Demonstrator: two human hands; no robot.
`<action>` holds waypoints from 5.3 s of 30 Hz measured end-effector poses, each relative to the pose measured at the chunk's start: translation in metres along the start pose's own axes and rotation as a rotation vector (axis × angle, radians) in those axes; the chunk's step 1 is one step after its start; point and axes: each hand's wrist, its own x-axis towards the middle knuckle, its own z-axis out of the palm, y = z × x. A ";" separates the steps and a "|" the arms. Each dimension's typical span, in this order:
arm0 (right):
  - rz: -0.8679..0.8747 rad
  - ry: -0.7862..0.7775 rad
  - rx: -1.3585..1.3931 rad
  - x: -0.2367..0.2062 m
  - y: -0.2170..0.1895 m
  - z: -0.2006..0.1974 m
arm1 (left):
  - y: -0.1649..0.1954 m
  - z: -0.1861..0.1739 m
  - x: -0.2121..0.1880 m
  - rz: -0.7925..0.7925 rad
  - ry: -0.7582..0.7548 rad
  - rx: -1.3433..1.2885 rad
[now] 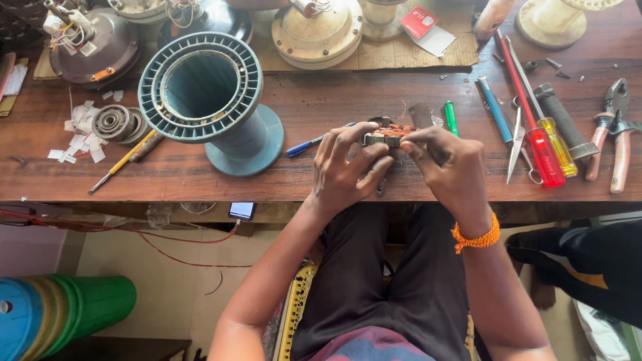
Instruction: The person sits at a workbench and strips copper wire windings from a small electric motor armature, pulling the wire off the slots by hand and turning the armature to reach different sides. Near the end they use a green-handled screwdriver to pry at the remaining windings.
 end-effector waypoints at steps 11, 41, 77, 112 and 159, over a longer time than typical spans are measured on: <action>-0.076 -0.014 -0.039 0.019 -0.002 0.007 | -0.006 0.008 -0.001 -0.057 -0.091 0.038; 0.124 0.177 0.290 -0.044 0.032 0.044 | -0.054 -0.005 0.053 -0.091 -0.718 -0.472; -0.061 0.048 0.035 -0.020 0.002 0.005 | -0.024 0.033 -0.023 0.034 0.000 -0.124; 0.087 0.214 0.183 -0.035 0.029 0.044 | -0.028 0.030 -0.018 -0.066 -0.138 -0.087; -0.056 -0.059 0.049 0.020 0.003 0.032 | -0.020 0.025 -0.033 -0.070 0.039 -0.062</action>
